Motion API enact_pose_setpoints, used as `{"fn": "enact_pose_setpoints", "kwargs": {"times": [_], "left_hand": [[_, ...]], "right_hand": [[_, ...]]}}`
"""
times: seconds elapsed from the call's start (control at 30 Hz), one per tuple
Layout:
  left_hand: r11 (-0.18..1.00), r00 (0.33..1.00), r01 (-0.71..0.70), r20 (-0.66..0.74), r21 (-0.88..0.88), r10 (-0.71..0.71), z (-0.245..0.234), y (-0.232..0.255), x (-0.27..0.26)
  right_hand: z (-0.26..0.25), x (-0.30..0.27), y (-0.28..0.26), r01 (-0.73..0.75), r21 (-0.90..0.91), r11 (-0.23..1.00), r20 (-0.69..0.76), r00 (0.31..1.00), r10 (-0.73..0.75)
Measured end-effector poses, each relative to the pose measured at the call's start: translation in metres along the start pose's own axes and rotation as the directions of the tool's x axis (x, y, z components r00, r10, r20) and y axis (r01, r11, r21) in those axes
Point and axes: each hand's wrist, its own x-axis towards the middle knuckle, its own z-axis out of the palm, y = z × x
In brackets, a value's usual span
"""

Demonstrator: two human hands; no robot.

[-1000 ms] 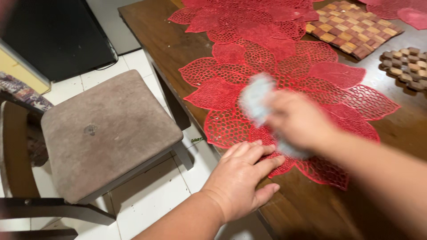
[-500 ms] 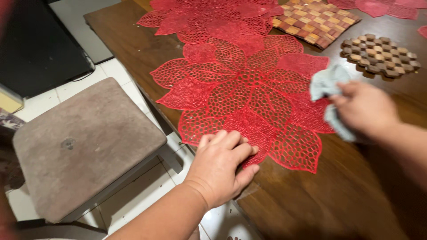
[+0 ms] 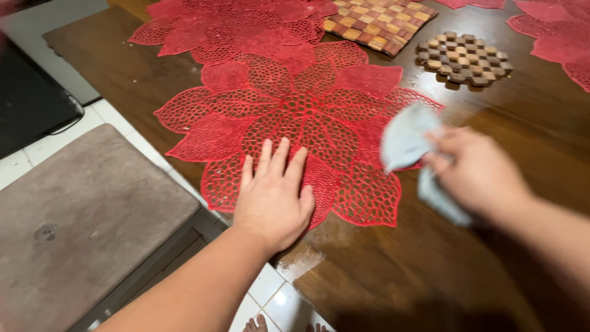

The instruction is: The person wipes a wooden dining table with a light blue cloth, removing scattered crumbs. They lift and wipe under woven placemats and red decorative mats, then wipe the mats themselves before placing them back on the table.

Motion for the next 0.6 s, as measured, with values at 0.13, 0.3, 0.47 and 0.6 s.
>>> {"fn": "enact_pose_setpoints", "kwargs": {"times": [0.13,0.3,0.47,0.6], "left_hand": [[0.997,0.994,0.013,0.107,0.071,-0.021,0.003,0.000,0.002],[0.999,0.997,0.005,0.083,0.033,-0.007,0.003,-0.001,0.002],[0.997,0.999,-0.027,0.024,-0.072,0.028,-0.001,-0.016,-0.004],[0.988,0.995,-0.101,-0.018,-0.118,0.100,-0.009,-0.032,-0.008]], "right_hand": [[0.011,0.048,0.020,-0.092,-0.204,0.975,0.026,0.995,0.099],[0.046,0.088,-0.061,0.111,-0.107,0.988,0.094,0.990,-0.101],[0.072,0.078,-0.132,0.544,0.142,0.827,-0.028,0.838,-0.546],[0.063,0.068,-0.101,0.469,0.162,0.868,-0.080,0.883,-0.463]]}}
